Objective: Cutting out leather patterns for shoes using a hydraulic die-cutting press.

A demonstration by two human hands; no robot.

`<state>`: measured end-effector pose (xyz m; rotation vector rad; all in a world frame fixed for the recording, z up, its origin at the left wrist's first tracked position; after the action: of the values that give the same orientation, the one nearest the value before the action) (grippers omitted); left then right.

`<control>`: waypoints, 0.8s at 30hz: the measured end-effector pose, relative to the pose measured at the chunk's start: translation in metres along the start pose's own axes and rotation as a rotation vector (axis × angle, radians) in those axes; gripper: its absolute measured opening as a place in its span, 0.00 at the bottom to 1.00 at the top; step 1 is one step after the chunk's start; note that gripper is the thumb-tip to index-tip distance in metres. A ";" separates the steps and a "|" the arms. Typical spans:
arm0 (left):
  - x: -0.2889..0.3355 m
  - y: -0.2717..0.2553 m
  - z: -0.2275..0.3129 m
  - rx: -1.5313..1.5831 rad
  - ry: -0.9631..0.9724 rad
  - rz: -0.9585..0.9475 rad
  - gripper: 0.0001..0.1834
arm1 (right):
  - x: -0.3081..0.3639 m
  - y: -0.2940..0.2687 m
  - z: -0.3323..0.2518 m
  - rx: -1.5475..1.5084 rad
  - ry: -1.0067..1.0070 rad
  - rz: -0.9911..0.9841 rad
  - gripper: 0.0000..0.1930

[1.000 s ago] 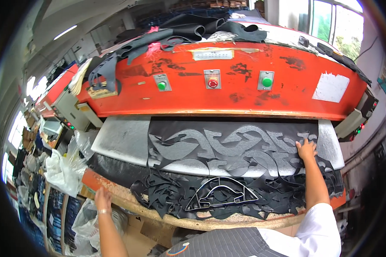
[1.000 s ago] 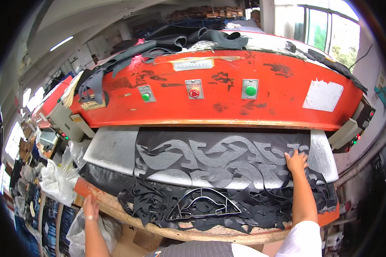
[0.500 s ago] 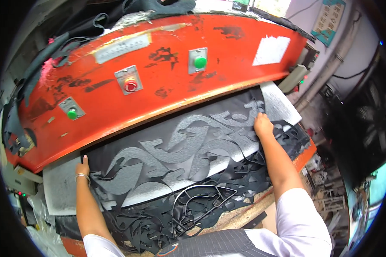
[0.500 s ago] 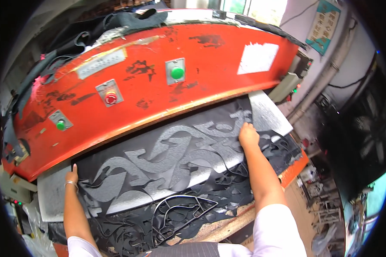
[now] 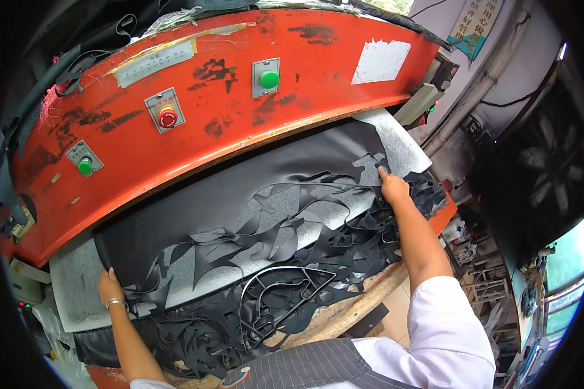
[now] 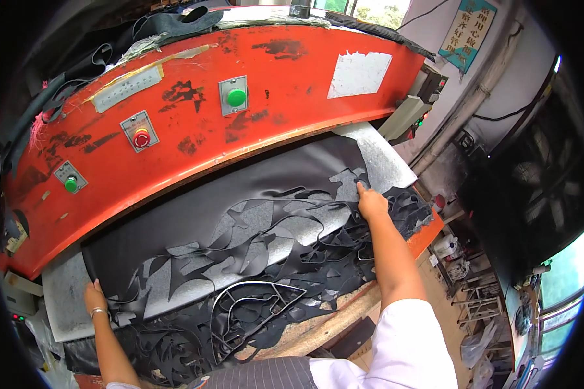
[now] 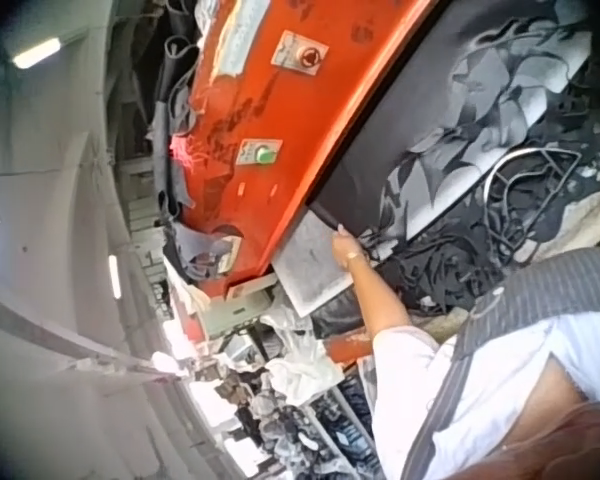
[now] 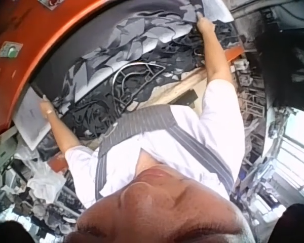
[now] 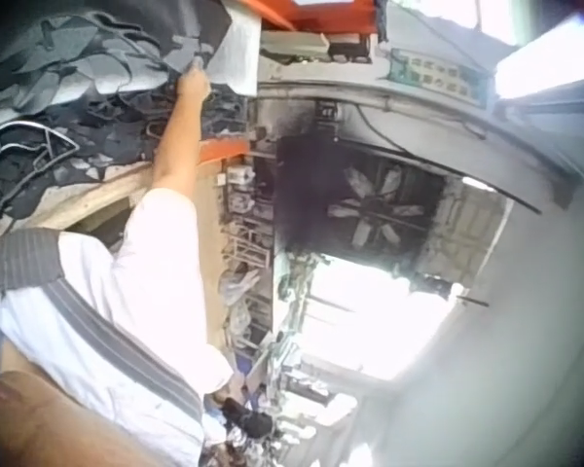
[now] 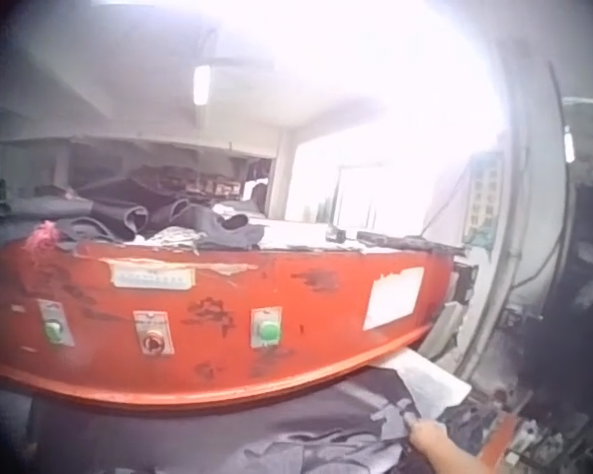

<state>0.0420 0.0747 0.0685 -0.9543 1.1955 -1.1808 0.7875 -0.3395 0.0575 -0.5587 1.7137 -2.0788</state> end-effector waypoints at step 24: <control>0.074 -0.047 0.103 0.146 0.139 0.205 0.24 | 0.112 -0.083 -0.047 -0.448 -0.628 0.622 0.19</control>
<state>0.1345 -0.0105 0.1173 -0.6328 1.2660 -1.1662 0.6644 -0.3448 0.1374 -0.6147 1.6642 -0.9610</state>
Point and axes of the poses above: each hand's wrist, its own x-axis away from the middle knuckle, its own y-axis out of the palm, z = x × y, the point moved 6 cm from there along -x, towards the middle knuckle, and after that the axes turned 4 degrees about x, right-handed, at the moved point
